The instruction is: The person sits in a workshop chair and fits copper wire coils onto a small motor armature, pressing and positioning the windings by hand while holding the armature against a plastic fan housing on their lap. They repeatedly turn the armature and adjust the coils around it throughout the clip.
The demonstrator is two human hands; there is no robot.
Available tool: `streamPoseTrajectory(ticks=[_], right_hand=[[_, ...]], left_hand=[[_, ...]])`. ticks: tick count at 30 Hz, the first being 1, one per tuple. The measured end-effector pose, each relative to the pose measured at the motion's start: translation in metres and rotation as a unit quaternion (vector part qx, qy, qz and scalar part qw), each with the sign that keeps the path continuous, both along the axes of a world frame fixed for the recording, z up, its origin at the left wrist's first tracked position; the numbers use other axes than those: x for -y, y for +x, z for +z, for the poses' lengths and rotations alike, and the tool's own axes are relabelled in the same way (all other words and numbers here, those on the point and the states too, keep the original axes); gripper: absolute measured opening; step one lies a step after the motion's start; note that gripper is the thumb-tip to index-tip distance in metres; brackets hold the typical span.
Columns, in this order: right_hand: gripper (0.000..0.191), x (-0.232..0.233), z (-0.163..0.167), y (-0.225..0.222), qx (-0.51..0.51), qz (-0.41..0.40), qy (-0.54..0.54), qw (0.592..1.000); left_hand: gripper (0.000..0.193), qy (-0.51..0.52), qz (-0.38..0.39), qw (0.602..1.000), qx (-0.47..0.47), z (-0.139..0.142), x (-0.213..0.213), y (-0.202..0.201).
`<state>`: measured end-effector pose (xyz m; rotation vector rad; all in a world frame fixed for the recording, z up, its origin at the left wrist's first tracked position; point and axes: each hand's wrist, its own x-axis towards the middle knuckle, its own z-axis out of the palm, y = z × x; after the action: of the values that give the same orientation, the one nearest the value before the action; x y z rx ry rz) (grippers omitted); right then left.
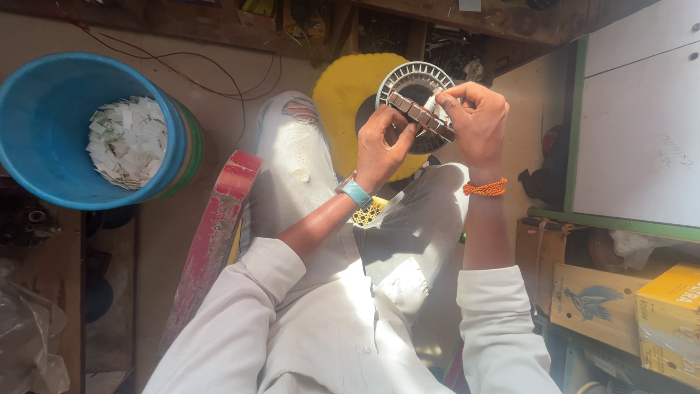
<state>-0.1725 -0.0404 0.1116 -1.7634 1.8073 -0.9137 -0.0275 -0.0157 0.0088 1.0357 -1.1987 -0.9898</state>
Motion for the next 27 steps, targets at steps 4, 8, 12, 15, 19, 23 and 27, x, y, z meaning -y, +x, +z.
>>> streamPoseTrajectory(ticks=[4,8,12,15,19,23,27], right_hand=[[0.013,0.000,-0.006,-0.008,0.026,-0.004,0.014,1.000],[0.012,-0.007,-0.010,-0.016,0.042,-0.031,0.020,0.998],[0.012,-0.024,-0.007,-0.027,0.091,-0.091,0.056,0.990],[0.014,-0.035,0.000,-0.037,0.136,-0.102,0.075,0.983],[0.016,-0.050,0.007,-0.038,0.145,-0.080,0.070,0.984],[0.016,-0.064,0.014,-0.025,0.163,-0.065,0.071,0.982],[0.013,-0.073,0.011,-0.006,0.128,-0.062,0.058,0.988]], left_hand=[[0.014,-0.005,0.009,1.000,0.022,0.004,0.002,-0.002],[0.017,0.014,-0.004,0.996,0.086,0.008,0.002,0.000],[0.015,-0.199,0.032,0.942,0.269,0.004,0.011,0.014],[0.035,-0.330,0.017,0.906,0.263,0.002,0.018,0.019],[0.049,-0.332,-0.065,0.885,0.320,0.004,0.032,0.021],[0.051,-0.318,-0.104,0.890,0.308,0.006,0.039,0.027],[0.049,-0.304,-0.123,0.902,0.281,0.008,0.040,0.029]])
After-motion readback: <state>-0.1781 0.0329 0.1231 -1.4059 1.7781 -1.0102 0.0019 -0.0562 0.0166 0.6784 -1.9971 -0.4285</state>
